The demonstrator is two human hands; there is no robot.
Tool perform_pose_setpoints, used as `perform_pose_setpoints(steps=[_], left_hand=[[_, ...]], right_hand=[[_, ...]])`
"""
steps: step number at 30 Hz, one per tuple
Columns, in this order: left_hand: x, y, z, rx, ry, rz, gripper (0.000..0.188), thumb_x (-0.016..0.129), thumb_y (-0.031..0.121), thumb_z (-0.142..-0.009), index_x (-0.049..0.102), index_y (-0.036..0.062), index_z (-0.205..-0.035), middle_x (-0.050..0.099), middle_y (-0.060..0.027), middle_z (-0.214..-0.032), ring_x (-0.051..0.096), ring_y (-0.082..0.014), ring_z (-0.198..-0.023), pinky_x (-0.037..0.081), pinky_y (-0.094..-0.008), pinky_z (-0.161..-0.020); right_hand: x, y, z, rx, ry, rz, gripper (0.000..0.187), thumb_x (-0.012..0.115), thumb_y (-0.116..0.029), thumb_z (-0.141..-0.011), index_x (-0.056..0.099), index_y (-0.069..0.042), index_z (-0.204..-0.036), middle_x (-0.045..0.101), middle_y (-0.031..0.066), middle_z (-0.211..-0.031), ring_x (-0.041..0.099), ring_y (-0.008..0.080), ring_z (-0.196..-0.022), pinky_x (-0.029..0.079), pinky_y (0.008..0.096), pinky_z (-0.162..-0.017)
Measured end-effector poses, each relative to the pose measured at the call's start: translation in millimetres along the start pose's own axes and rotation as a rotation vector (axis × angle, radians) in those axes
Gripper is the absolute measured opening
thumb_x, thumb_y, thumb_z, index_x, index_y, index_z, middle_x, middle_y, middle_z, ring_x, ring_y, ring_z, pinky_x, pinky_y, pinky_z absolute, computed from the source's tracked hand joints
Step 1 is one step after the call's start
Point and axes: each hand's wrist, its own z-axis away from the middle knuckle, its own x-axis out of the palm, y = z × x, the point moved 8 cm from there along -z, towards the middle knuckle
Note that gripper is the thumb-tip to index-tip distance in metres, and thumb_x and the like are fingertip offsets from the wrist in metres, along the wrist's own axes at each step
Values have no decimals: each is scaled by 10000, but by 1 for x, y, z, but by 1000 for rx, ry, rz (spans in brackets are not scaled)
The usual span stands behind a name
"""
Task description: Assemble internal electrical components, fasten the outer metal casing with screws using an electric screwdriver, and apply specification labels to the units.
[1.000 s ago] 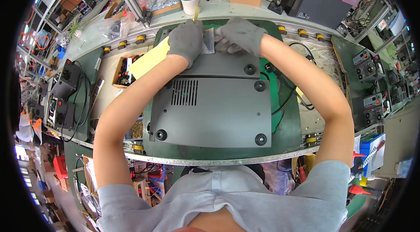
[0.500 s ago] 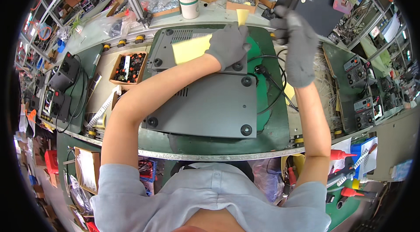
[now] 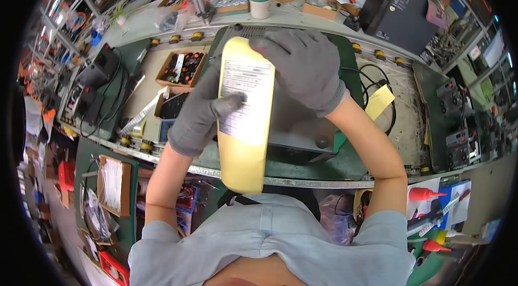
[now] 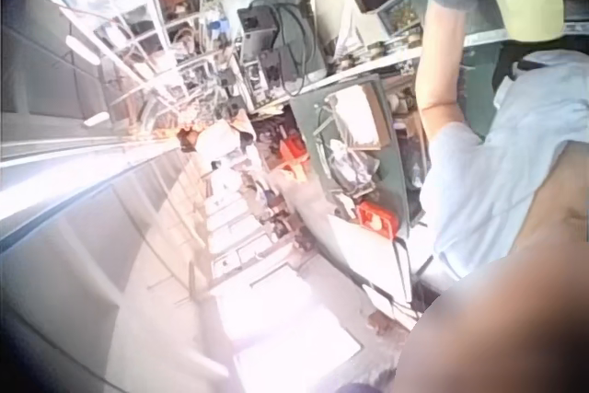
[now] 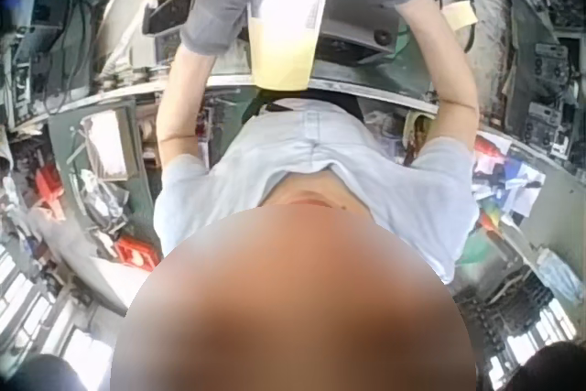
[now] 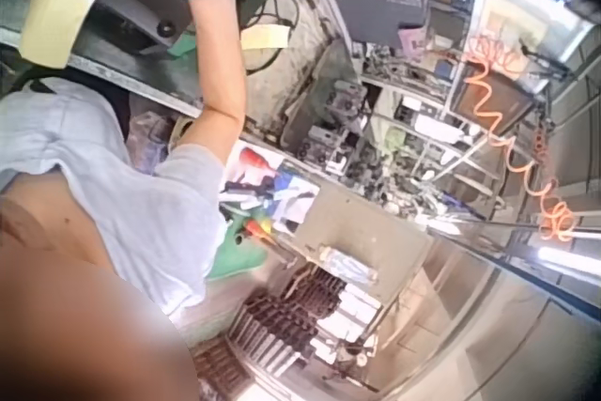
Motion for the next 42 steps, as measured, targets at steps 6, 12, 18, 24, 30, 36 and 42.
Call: perform_pose_setpoints(steps=[6,12,18,24,30,36,42], left_hand=[[-36,-20,31,50,184,-272,395,729,107,-747,615,24,-1115,554,-92,-1166,557,-173,-1035,446,-309,-909],[-24,0,52,551,198,-782,342,714,30,-701,670,92,-1034,477,-104,-1210,504,-225,-1110,414,-322,-924],[-30,-26,58,413,213,-526,291,667,-43,-721,672,54,-995,591,-82,-1054,547,-200,-976,447,-298,-839],[-21,-39,58,418,152,-545,299,638,-65,-699,670,62,-967,575,-42,-953,503,-187,-929,411,-306,-808],[-19,-42,56,406,222,-505,280,615,-66,-679,656,48,-932,561,-33,-921,471,-175,-886,413,-297,-759],[-23,-42,62,588,199,-535,270,607,-78,-668,644,39,-909,563,-46,-927,493,-192,-885,419,-296,-769],[-19,-44,58,600,197,-529,275,587,-110,-657,634,36,-885,565,-73,-990,516,-209,-967,431,-299,-803]], right_hand=[[14,-14,14,195,-180,-210,263,609,-72,-712,674,-158,-952,611,36,-902,601,219,-789,470,304,-677],[24,-30,32,497,-358,-916,221,634,-65,-749,645,-57,-970,643,96,-913,628,245,-814,488,298,-721],[41,-20,55,594,-715,-1024,182,645,-84,-756,630,-7,-920,639,53,-856,604,151,-754,457,248,-676],[8,-39,32,348,-524,-677,279,709,-252,-693,622,-56,-871,572,39,-761,565,193,-728,422,311,-665],[15,-58,36,316,-491,-568,290,756,-285,-639,623,-86,-804,540,62,-717,528,255,-679,388,347,-609],[17,-65,38,462,-489,-743,283,768,-161,-622,600,-29,-807,562,87,-787,555,242,-705,427,335,-632],[23,-55,43,583,-470,-889,309,762,-170,-609,573,-64,-829,618,58,-786,577,264,-722,453,371,-632]])
